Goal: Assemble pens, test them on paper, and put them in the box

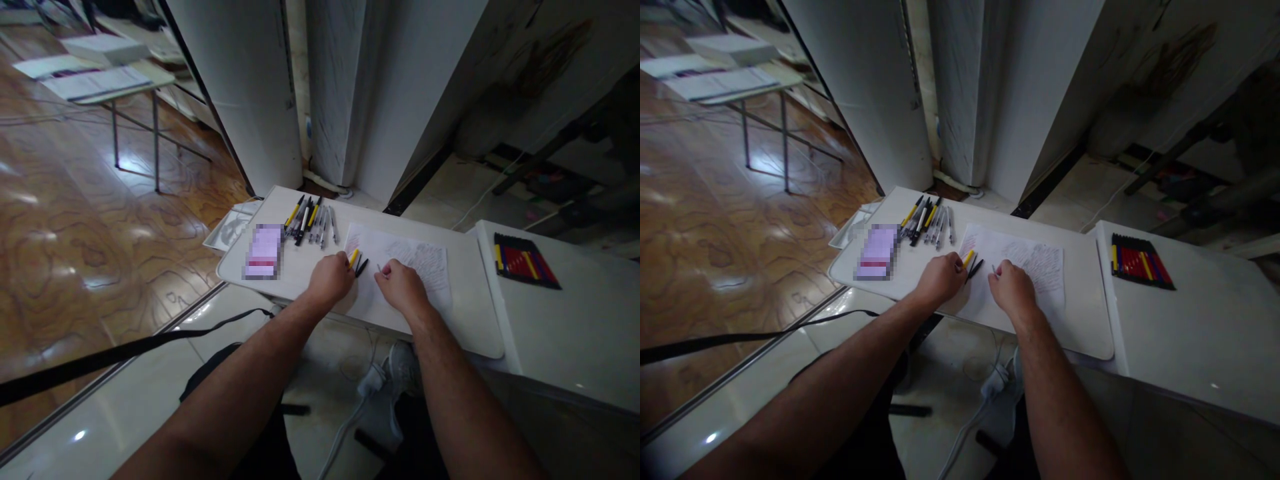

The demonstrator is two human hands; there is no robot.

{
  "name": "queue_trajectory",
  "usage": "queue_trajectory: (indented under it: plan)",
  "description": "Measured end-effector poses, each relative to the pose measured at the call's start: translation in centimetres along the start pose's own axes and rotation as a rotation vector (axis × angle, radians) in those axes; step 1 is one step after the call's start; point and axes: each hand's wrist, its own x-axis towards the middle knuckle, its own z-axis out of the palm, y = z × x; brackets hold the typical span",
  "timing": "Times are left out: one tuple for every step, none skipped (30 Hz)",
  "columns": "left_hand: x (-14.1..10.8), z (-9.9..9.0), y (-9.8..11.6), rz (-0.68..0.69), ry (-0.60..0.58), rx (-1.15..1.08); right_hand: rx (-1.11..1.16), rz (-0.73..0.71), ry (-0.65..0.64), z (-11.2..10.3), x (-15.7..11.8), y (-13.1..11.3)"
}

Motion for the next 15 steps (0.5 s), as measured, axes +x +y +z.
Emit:
queue_trajectory:
  plan:
    - [0.01, 0.03, 0.00, -0.001, 0.000, -0.001, 0.002, 0.000, -0.003, -0.04, -0.03, -0.01]
    - [0.02, 0.05, 0.00, -0.007, -0.001, 0.001, 0.004, 0.000, -0.006, -0.09, -0.07, -0.02]
    - [0.01, 0.05, 0.00, -0.014, -0.005, 0.007, 0.006, 0.001, -0.007, -0.13, -0.10, -0.03]
    - [-0.01, 0.04, 0.01, -0.020, -0.008, 0.016, 0.007, 0.002, -0.006, -0.18, -0.14, -0.04]
    - [-0.04, 0.01, 0.02, -0.023, -0.009, 0.027, 0.009, 0.002, -0.004, -0.21, -0.18, -0.04]
    - [-0.08, -0.04, 0.04, -0.023, -0.009, 0.038, 0.012, 0.000, -0.002, -0.24, -0.23, -0.04]
    - [-0.13, -0.11, 0.06, -0.023, -0.007, 0.048, 0.017, -0.003, 0.001, -0.27, -0.27, -0.02]
    - [-0.17, -0.19, 0.07, -0.019, -0.004, 0.053, 0.024, -0.007, 0.004, -0.28, -0.32, -0.01]
    - [-0.21, -0.27, 0.09, -0.015, 0.003, 0.056, 0.034, -0.014, 0.009, -0.28, -0.37, 0.01]
    - [-0.24, -0.34, 0.09, -0.010, 0.013, 0.055, 0.044, -0.020, 0.013, -0.28, -0.41, 0.03]
    - [-0.25, -0.40, 0.09, -0.004, 0.024, 0.053, 0.054, -0.025, 0.019, -0.26, -0.44, 0.05]
    - [-0.25, -0.45, 0.09, 0.001, 0.033, 0.050, 0.061, -0.027, 0.026, -0.25, -0.46, 0.07]
    - [-0.24, -0.48, 0.09, 0.005, 0.039, 0.046, 0.067, -0.027, 0.035, -0.23, -0.47, 0.08]
    - [-0.21, -0.49, 0.08, 0.005, 0.042, 0.042, 0.072, -0.027, 0.044, -0.22, -0.47, 0.08]
    - [-0.18, -0.48, 0.08, 0.003, 0.042, 0.038, 0.075, -0.025, 0.054, -0.21, -0.46, 0.07]
